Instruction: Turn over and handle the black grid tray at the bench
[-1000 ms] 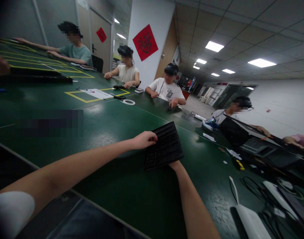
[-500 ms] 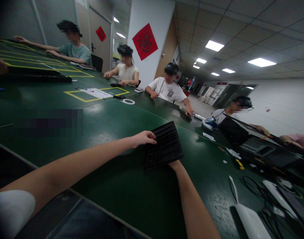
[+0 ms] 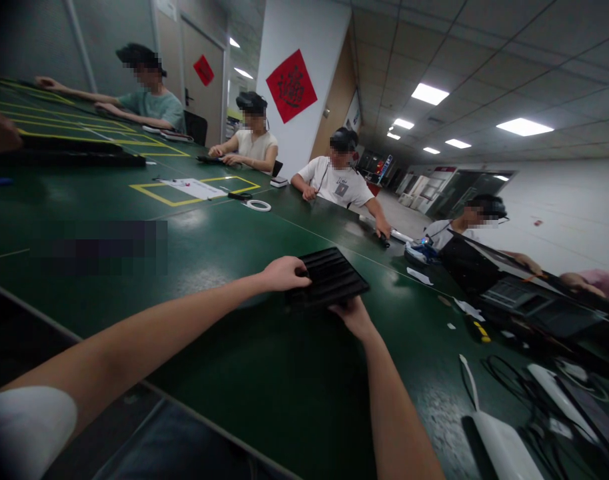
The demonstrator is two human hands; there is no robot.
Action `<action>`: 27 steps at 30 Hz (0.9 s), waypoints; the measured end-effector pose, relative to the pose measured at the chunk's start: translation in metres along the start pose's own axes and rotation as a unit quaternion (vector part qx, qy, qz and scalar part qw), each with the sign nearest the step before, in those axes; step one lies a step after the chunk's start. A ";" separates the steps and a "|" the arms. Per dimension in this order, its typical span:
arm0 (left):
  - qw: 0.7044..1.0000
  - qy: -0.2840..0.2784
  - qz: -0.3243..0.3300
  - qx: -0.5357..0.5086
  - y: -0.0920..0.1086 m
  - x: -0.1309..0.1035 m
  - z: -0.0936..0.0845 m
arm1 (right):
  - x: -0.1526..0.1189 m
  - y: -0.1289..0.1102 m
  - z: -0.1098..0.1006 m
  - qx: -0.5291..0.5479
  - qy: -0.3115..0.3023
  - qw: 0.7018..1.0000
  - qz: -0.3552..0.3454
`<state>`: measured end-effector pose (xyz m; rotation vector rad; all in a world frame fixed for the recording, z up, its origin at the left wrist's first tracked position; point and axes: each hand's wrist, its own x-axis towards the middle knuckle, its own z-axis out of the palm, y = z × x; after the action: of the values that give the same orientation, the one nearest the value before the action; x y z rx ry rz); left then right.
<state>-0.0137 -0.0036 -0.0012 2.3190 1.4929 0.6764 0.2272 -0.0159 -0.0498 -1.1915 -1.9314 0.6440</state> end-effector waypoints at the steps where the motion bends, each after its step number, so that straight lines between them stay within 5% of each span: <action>1: 0.999 0.014 -0.045 0.021 -0.008 0.002 -0.007 | -0.001 0.005 -0.010 -0.056 -0.008 0.998 0.021; 6: 0.951 0.072 -0.243 0.174 -0.061 0.005 -0.045 | -0.011 0.030 -0.060 -0.363 0.090 0.902 0.216; 12: 0.921 0.072 -0.310 0.226 -0.103 -0.005 -0.065 | -0.019 0.039 -0.067 -0.370 0.077 0.831 0.408; 15: 0.927 0.067 -0.292 0.226 -0.098 -0.005 -0.059 | -0.017 0.043 -0.063 -0.360 0.058 0.854 0.372; 20: 0.955 0.062 -0.205 0.205 -0.061 0.002 -0.029 | -0.004 0.032 -0.032 -0.320 0.024 0.926 0.199; 23: 0.972 0.051 -0.144 0.179 -0.034 0.003 -0.009 | 0.003 0.011 -0.001 -0.199 0.011 0.976 0.084; 27: 0.990 0.028 -0.060 0.128 -0.003 -0.004 0.010 | 0.005 -0.008 0.029 0.050 0.020 0.997 0.052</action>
<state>-0.0119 -0.0055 -0.0123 2.3833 1.8244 0.5514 0.1984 -0.0152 -0.0589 -1.2386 -1.7909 0.7577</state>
